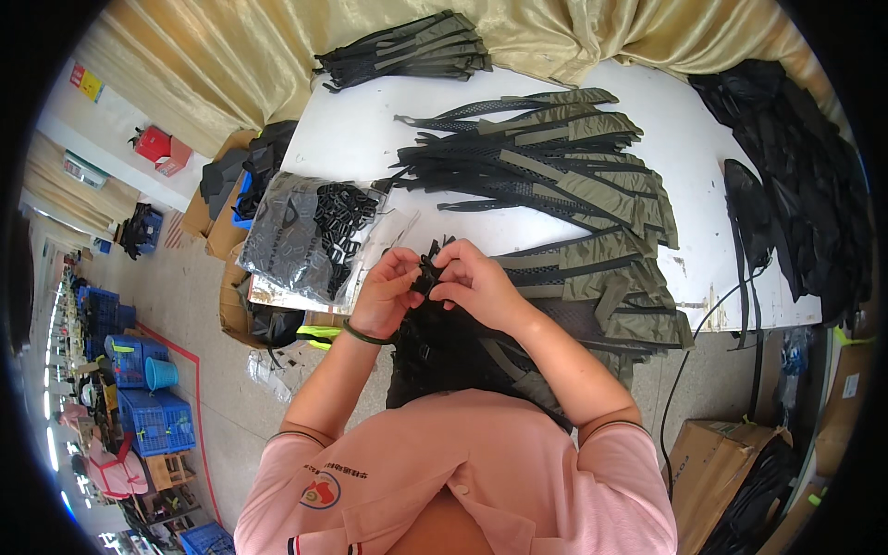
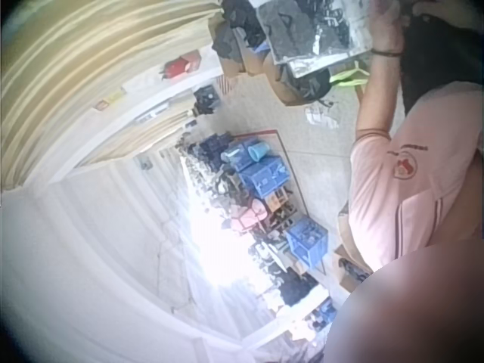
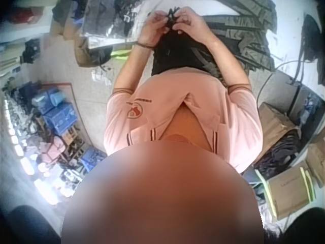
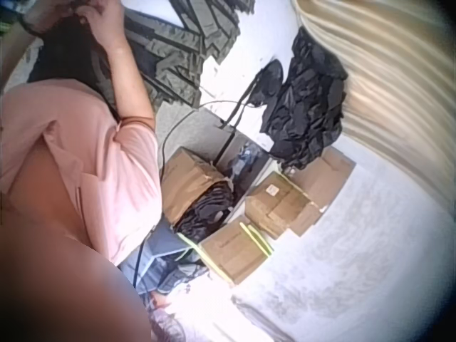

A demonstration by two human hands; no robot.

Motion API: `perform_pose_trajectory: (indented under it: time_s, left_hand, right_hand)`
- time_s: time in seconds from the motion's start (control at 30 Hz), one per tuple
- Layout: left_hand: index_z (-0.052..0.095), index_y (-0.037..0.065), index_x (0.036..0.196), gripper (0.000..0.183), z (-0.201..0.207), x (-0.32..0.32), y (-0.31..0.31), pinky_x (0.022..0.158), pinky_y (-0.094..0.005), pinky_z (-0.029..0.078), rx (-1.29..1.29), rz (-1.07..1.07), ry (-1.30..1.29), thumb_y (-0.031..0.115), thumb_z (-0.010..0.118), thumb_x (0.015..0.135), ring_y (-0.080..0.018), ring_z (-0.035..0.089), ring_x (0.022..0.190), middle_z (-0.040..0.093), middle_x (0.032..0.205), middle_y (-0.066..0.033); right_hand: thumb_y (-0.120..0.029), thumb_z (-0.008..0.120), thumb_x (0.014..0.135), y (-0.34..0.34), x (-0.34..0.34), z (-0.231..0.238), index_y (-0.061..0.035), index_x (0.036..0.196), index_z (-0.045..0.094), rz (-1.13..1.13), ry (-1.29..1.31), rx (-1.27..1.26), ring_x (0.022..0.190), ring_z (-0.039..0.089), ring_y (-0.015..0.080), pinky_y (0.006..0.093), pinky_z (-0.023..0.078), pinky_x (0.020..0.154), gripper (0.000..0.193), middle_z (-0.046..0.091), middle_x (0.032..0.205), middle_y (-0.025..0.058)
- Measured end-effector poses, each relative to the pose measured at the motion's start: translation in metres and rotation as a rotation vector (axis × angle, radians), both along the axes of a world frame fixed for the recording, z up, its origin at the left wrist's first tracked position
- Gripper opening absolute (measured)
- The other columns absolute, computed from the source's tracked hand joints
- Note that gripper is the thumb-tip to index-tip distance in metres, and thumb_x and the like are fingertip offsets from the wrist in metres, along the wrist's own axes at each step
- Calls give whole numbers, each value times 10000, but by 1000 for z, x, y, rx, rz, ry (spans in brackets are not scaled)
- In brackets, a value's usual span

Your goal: The person is assembling black mesh straps or components, possibly for a vest or harness, by aligning parts and attaching plastic buckles.

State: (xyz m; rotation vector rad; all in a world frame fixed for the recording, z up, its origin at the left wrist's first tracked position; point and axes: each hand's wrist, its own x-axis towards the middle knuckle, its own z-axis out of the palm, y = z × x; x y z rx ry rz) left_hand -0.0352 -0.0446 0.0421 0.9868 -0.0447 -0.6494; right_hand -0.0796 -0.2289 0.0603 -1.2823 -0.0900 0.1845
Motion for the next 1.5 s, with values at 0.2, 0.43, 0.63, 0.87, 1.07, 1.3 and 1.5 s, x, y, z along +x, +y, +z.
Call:
perform_pose_trajectory:
  time_s: [0.2, 0.43, 0.63, 0.87, 1.07, 1.3, 1.5]
  left_hand:
    - [534, 75, 1018, 122, 11, -4, -6, 549, -212, 456, -20, 35, 52, 47, 541, 899, -95, 577, 670, 597, 845, -23]
    - [536, 51, 927, 66, 8, -14, -21, 610, -235, 508, 48, 86, -46, 112, 560, 917, -114, 612, 727, 606, 842, -40]
    - [535, 37, 890, 77, 7, -15, -25, 639, -229, 511, 129, 226, -198, 74, 603, 888, -90, 596, 715, 614, 833, -26]
    - [558, 29, 905, 99, 3, -21, -30, 671, -207, 490, 283, 255, -463, 16, 638, 848, -73, 580, 744, 623, 847, -19]
    - [570, 16, 969, 158, 5, -26, -30, 790, -233, 471, 219, 136, -566, -23, 637, 830, -94, 565, 864, 593, 965, -28]
    - [556, 40, 1000, 279, -9, -21, -24, 801, -244, 452, 228, 25, -747, -81, 652, 768, -114, 529, 963, 495, 1021, -36]
    - [539, 62, 1027, 248, -9, -26, -23, 675, -207, 443, 314, -76, -761, -34, 629, 816, -86, 537, 770, 517, 906, -6]
  right_hand:
    - [9, 676, 734, -2, 6, -1, -67, 863, 657, -123, -573, -568, 666, 574, 206, 309, 461, 622, 151, 588, 757, 68]
    - [55, 658, 724, 3, -3, 8, -52, 858, 651, -354, -729, -627, 685, 526, 151, 255, 443, 655, 172, 563, 785, 27]
    - [45, 666, 761, -2, -3, 0, -39, 913, 570, -79, -20, 14, 706, 500, 49, 192, 425, 637, 199, 527, 755, -20]
    - [93, 643, 736, 0, -3, -15, -64, 878, 492, -165, 67, 37, 678, 501, 52, 178, 406, 604, 259, 522, 733, -20]
    - [71, 648, 756, -2, -10, -6, -53, 883, 490, -200, 125, 240, 672, 527, 93, 215, 448, 549, 237, 520, 711, 1]
    - [-78, 573, 885, -13, -9, 17, -33, 938, 566, -74, 350, 238, 548, 485, 66, 219, 433, 458, 70, 512, 689, -29]
    - [-153, 581, 894, -27, 11, -1, -44, 866, 609, 112, 129, -248, 542, 469, 40, 177, 349, 451, 116, 546, 690, -32]
